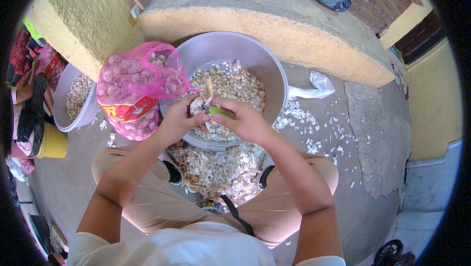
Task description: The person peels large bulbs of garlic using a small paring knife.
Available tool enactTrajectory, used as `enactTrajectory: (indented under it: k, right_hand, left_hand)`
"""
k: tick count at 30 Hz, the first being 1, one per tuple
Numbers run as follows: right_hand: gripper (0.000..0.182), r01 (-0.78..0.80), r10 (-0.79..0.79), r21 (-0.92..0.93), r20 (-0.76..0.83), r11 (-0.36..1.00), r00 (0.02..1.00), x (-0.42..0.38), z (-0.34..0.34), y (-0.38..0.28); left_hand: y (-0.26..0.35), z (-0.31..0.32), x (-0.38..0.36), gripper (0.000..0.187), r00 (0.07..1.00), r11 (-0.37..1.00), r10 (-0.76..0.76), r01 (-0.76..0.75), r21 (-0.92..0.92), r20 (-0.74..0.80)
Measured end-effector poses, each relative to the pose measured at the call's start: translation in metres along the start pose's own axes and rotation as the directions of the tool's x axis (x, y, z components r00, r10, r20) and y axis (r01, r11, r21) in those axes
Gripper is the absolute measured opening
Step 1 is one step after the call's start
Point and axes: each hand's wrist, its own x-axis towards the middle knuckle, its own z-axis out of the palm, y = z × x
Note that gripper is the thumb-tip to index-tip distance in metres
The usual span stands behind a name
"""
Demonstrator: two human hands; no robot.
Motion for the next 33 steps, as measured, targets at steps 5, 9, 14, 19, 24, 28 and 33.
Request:
enactTrajectory:
  k: [5, 9, 14, 19, 24, 28, 33]
  right_hand:
    - [0.036, 0.069, -0.065, 0.034, -0.104, 0.997, 0.992, 0.002, 0.010, 0.009]
    - [0.037, 0.100, -0.103, -0.025, -0.216, 0.995, 0.971, 0.006, 0.023, 0.016]
    - [0.039, 0.075, -0.055, 0.050, -0.329, 0.996, 0.943, 0.012, 0.041, 0.024]
    - [0.039, 0.031, 0.019, 0.164, -0.296, 0.986, 0.955, 0.017, 0.039, 0.026]
    - [0.038, 0.051, -0.131, -0.356, -0.204, 0.933, 0.970, 0.014, 0.018, 0.007]
    - [0.037, 0.102, -0.177, -0.345, -0.195, 0.933, 0.965, 0.014, 0.019, 0.011]
    - [0.034, 0.093, -0.099, -0.034, -0.323, 0.995, 0.941, 0.020, 0.038, 0.032]
  left_hand:
    - [-0.001, -0.002, 0.003, 0.049, 1.000, 0.999, 0.024, -0.025, -0.042, -0.013]
    - [-0.007, 0.001, 0.004, 0.050, 0.995, 0.993, 0.018, -0.029, -0.113, -0.095]
    - [-0.022, 0.010, 0.007, 0.053, 0.973, 0.971, 0.069, -0.117, -0.211, -0.222]
    - [-0.024, 0.008, 0.009, 0.056, 0.953, 0.984, 0.134, -0.159, -0.073, -0.272]
    - [-0.007, 0.001, 0.005, 0.045, 0.986, 0.996, -0.030, 0.015, -0.088, -0.166]
    - [-0.007, -0.004, 0.003, 0.035, 0.989, 0.980, -0.127, 0.113, -0.163, -0.078]
    - [-0.021, 0.006, 0.006, 0.032, 0.975, 0.916, -0.151, 0.075, -0.393, -0.165]
